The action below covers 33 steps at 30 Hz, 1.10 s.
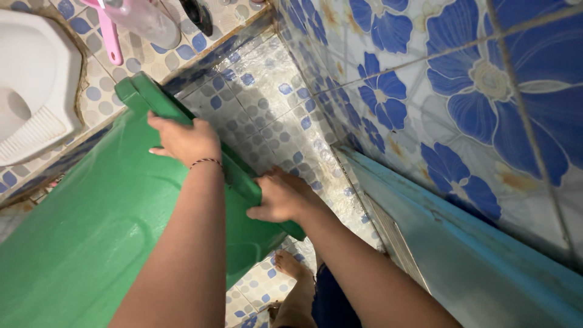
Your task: The person picks up a green bucket, pours out some water, and places it back on the floor. They then use a pink scoop to fill the bucket with water from a wall tap and add liquid from a blue bottle. Finally, they pick up a blue sponge and a green brush.
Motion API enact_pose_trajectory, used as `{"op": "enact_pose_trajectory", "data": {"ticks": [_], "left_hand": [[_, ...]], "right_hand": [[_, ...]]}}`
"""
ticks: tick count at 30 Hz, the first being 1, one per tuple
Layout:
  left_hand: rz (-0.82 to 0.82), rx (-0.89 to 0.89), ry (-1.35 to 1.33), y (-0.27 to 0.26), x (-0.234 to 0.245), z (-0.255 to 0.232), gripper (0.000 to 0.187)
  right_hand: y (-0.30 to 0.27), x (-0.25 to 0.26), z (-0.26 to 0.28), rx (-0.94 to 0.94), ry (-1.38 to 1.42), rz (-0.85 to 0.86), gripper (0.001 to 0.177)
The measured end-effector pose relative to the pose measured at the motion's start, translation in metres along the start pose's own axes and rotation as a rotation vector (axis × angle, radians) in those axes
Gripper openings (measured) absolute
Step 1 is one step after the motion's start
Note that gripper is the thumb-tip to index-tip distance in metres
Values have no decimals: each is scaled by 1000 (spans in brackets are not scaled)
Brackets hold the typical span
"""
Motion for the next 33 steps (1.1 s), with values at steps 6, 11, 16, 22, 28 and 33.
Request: {"op": "enact_pose_trajectory", "data": {"ticks": [6,11,16,22,28,33], "left_hand": [[26,13,-59,-10,-2,-10,84],[-1,6,-3,-11,25,7,84],[2,75,-17,-7,63,65,83],[-38,36,-109,-9,94,137,83],[24,211,-279,-28,144,192,82],[-133,131,-399,-42,206,207,76]], "right_hand": [[-1,3,2,206,13,-140,50],[2,-26,10,299,111,-235,44],[17,-92,37,257,439,-101,41],[22,-141,80,342,174,-117,54],[19,-196,117,309,99,-89,61],[-3,-213,145,331,114,-173,44]]}}
Point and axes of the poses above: each hand's wrist, its own y-axis towards the middle knuckle, its own x-axis out of the back of the hand, z = x × y, the point moved 8 cm from there along y, towards the middle knuckle, and after that the axes turned 7 degrees about z, right-handed, at the moved point
